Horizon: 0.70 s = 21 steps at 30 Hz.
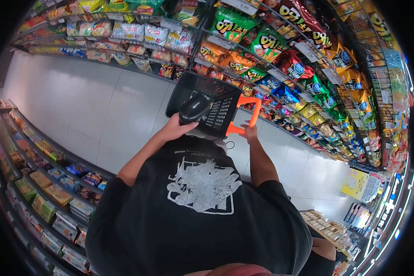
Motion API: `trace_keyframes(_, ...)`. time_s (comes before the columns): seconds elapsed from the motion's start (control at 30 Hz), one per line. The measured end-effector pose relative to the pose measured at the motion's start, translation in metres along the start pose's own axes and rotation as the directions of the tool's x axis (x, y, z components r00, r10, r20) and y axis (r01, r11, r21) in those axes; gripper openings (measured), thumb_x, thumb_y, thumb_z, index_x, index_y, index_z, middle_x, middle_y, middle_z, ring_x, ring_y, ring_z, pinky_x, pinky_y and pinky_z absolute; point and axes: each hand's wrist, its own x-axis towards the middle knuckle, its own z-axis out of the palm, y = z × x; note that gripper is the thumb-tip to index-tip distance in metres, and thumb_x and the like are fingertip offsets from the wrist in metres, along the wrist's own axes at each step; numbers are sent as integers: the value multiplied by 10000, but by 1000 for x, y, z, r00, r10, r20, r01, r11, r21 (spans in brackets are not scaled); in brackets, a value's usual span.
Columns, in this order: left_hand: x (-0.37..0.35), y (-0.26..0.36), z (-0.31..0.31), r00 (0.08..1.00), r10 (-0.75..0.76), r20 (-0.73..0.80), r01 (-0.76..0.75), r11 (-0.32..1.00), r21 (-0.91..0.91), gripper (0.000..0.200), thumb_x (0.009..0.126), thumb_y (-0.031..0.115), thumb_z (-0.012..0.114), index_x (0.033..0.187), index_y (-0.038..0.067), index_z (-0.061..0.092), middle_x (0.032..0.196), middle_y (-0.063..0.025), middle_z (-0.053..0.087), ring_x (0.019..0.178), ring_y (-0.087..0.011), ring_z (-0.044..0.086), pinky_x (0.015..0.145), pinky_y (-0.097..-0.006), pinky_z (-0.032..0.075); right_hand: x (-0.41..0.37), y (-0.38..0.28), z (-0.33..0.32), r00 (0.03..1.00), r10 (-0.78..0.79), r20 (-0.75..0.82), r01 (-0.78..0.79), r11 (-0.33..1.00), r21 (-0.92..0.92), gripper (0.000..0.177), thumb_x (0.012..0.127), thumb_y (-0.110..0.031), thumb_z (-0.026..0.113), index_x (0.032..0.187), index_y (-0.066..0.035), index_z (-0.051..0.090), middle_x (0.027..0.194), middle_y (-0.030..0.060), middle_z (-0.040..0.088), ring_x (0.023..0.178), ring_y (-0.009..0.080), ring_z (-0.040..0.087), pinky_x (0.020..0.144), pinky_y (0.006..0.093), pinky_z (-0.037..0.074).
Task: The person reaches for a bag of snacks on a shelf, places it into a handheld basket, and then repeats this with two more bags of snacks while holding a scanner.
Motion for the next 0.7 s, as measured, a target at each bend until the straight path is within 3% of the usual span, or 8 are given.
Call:
trace_keyframes(0.33,21,3,17,999,9,39,-7,999,-42,294,899,120,729,1158,35,619,944,35,624,842,-44,537,735,-231,459,16,-5,-29,998,65,13,-65,998,13,343,908,-38,605,1235,-88,513,1273,113,518,1165,246,599,769,504,607)
trace_keyframes(0.53,40,-9,26,999,11,37,-7,995,-102,278,905,116,720,1148,33,613,933,38,610,821,-41,529,719,-234,456,36,-8,-51,978,189,87,-190,982,9,341,919,-53,607,1247,-113,532,1216,106,572,1175,272,582,830,531,569)
trace_keyframes(0.63,43,0,24,997,-48,54,49,999,-18,277,905,112,718,1146,35,605,928,33,606,817,-47,541,719,-242,462,43,-10,-53,974,186,131,-190,982,19,338,920,-48,603,1243,-121,540,1245,119,578,1171,285,581,834,534,563)
trace_keyframes(0.7,43,11,28,999,-35,29,37,996,-82,278,906,112,717,1146,39,599,917,32,604,815,-49,546,719,-244,465,39,-13,-47,982,137,130,-136,991,-12,312,935,-68,557,1242,-120,540,1236,117,602,1142,281,596,835,506,572)
